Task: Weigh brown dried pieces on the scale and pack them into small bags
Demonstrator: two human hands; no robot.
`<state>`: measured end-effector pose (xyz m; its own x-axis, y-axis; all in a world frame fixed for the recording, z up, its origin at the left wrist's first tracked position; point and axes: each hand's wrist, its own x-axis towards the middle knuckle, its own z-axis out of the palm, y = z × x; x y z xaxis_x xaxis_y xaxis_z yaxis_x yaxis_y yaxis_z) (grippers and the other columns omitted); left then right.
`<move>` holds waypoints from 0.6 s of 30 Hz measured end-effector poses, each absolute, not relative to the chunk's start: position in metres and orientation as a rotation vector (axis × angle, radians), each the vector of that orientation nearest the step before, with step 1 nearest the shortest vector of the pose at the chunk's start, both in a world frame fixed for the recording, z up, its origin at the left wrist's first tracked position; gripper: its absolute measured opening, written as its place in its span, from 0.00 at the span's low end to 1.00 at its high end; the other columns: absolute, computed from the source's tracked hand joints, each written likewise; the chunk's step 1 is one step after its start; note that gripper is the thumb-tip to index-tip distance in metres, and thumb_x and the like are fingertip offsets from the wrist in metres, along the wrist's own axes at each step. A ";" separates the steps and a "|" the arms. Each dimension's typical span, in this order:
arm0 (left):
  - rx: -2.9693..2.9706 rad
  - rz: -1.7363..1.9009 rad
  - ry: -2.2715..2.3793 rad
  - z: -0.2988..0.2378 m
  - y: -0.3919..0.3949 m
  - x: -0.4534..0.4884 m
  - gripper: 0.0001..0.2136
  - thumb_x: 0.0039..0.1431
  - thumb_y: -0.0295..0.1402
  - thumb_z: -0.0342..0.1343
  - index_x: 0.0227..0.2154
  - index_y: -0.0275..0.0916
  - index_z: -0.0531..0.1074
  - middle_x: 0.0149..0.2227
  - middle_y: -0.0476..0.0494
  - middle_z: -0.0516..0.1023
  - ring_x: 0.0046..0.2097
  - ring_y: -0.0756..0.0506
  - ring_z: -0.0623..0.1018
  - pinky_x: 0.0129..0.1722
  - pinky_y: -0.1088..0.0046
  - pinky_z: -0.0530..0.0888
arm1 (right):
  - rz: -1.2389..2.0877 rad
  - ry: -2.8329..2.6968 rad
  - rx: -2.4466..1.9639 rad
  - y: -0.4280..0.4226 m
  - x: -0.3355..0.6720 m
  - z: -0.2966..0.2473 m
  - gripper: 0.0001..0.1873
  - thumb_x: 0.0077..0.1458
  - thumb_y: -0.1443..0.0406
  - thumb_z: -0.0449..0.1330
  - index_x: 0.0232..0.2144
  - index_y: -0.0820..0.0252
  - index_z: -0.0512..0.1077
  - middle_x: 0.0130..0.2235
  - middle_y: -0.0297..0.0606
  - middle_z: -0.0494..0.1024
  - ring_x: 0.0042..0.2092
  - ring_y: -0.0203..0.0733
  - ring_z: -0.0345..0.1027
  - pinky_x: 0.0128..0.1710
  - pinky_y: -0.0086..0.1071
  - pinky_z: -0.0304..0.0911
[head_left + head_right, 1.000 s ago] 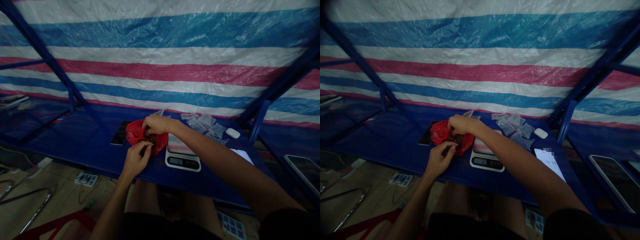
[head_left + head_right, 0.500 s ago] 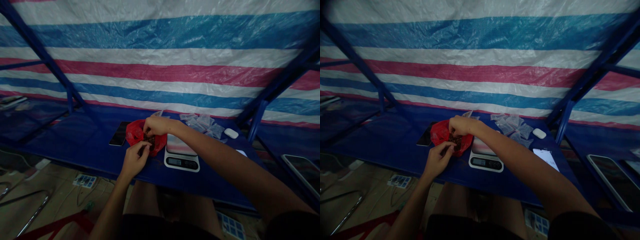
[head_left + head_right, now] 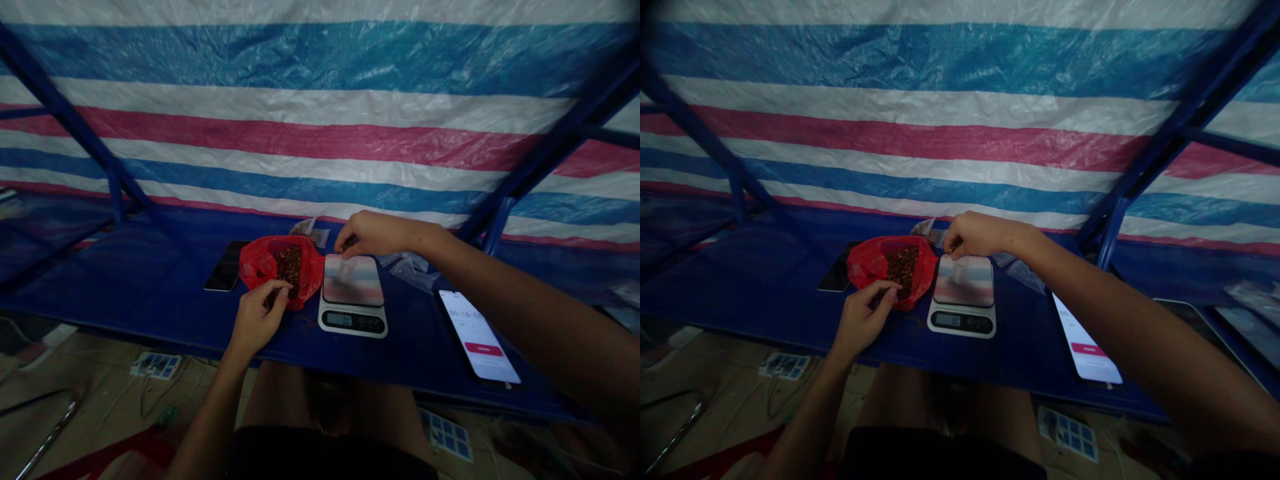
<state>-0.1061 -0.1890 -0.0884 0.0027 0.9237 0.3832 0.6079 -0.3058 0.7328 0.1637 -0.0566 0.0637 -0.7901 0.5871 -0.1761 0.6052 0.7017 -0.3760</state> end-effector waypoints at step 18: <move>1.938 1.179 1.612 -0.091 -0.189 -0.106 0.13 0.70 0.40 0.56 0.42 0.40 0.83 0.30 0.47 0.83 0.28 0.47 0.78 0.28 0.72 0.68 | -0.547 2.781 1.005 -0.058 0.164 0.056 0.10 0.56 0.70 0.70 0.42 0.61 0.86 0.41 0.40 0.89 0.37 0.42 0.80 0.39 0.31 0.66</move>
<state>-0.1065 -0.1887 -0.0908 0.0027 0.9298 0.3680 0.6321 -0.2868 0.7199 0.1643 -0.0584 0.0563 -0.7687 0.5909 -0.2449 0.6396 0.7118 -0.2903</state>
